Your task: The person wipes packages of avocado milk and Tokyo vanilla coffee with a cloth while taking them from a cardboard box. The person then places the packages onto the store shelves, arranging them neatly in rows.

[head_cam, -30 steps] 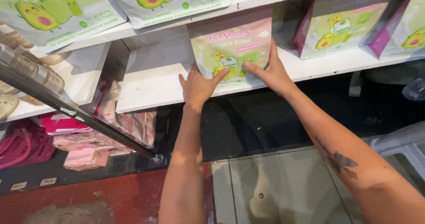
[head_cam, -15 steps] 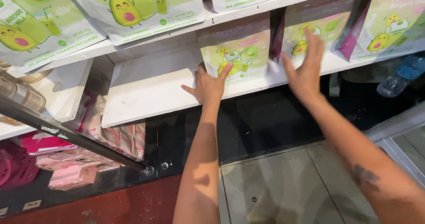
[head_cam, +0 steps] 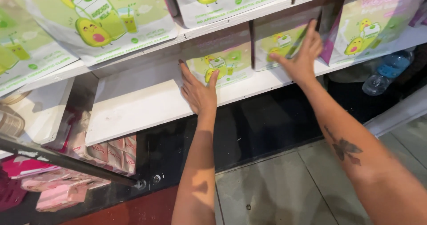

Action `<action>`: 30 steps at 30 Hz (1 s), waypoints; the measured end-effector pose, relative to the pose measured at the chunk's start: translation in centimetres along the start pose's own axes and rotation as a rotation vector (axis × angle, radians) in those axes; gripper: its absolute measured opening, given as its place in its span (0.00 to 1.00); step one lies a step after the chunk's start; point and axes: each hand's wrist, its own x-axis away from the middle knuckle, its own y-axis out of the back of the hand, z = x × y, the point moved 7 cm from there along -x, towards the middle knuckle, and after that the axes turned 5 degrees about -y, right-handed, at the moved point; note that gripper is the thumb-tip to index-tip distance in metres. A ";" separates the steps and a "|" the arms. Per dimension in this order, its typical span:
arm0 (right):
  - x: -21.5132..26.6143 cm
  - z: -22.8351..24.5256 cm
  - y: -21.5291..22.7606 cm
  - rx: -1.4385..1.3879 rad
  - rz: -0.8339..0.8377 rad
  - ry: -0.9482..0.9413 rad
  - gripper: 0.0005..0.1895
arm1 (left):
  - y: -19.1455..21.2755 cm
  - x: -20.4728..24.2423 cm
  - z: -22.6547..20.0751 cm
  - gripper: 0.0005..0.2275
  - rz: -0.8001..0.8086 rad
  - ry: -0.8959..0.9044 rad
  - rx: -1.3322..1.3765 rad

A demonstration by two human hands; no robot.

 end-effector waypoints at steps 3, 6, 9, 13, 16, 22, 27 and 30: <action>0.3 0.9 -1.5 -0.027 0.015 0.043 0.77 | 0.5 -0.4 -1.1 0.52 -0.048 -0.132 0.028; 0.2 1.4 -1.6 -0.031 0.044 0.080 0.76 | 1.0 -1.0 -0.1 0.51 -0.017 -0.024 0.055; -0.4 1.2 -0.1 -0.100 0.077 0.068 0.73 | 0.5 -2.3 1.4 0.49 0.020 -0.052 0.107; -0.6 0.6 -0.1 -0.407 0.161 0.084 0.71 | 0.7 -3.5 1.9 0.47 0.190 0.056 0.386; 0.1 0.7 0.2 -0.326 0.100 0.049 0.70 | -0.5 -3.2 2.9 0.45 0.172 0.062 0.430; 0.5 -1.0 0.0 -0.098 -0.044 -0.019 0.66 | 0.7 -1.3 1.3 0.41 0.007 -0.142 0.327; -1.0 -2.1 -0.9 -0.429 0.070 0.059 0.63 | 0.3 -3.0 5.1 0.37 0.069 -0.130 0.428; -1.7 -3.1 -1.5 -0.775 0.209 -0.029 0.50 | 3.4 -5.7 10.3 0.43 0.075 -0.208 0.505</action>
